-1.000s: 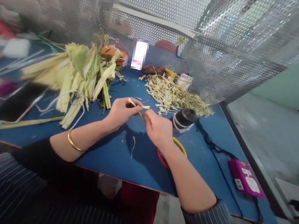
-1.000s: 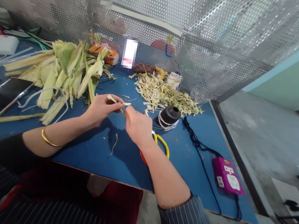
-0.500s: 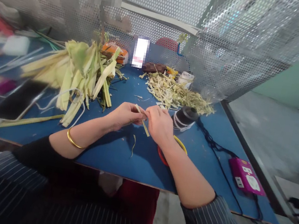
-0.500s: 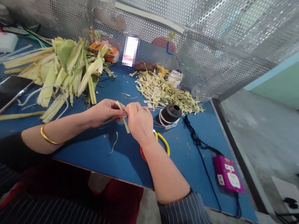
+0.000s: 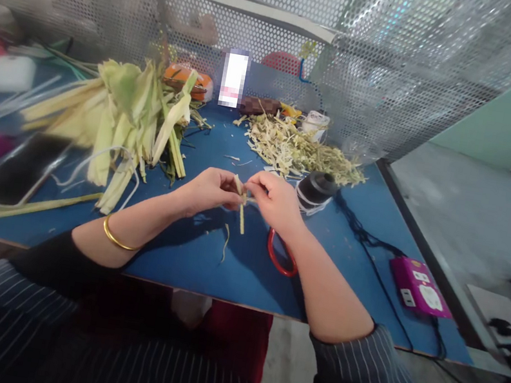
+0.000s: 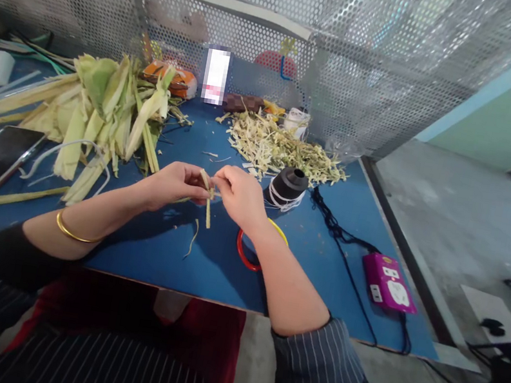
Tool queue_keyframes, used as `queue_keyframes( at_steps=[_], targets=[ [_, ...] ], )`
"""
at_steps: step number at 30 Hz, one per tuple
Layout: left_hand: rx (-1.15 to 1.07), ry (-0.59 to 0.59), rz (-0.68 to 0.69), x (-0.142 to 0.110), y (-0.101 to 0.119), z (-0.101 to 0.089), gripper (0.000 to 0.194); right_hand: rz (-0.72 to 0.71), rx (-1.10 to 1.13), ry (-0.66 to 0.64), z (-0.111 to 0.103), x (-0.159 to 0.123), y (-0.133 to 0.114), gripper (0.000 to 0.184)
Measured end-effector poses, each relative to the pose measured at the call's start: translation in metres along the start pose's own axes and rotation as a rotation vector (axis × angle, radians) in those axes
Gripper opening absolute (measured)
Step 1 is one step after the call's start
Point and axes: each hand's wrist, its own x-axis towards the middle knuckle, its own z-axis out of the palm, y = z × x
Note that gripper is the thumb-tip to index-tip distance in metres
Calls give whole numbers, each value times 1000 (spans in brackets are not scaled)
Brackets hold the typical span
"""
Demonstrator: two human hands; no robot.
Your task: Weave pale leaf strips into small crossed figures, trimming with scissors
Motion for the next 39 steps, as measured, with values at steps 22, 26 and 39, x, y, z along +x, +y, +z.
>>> queue_keyframes(
  at_steps=[22, 26, 39],
  targets=[
    [-141, 254, 185, 6, -1, -6, 30, 114, 153, -46, 3, 2, 9, 14],
    [77, 378, 321, 7, -6, -7, 25, -67, -198, 40, 5, -4, -2, 15],
    [257, 31, 240, 2, -4, -6, 12, -97, -91, 80, -8, 0, -3, 15]
  ],
)
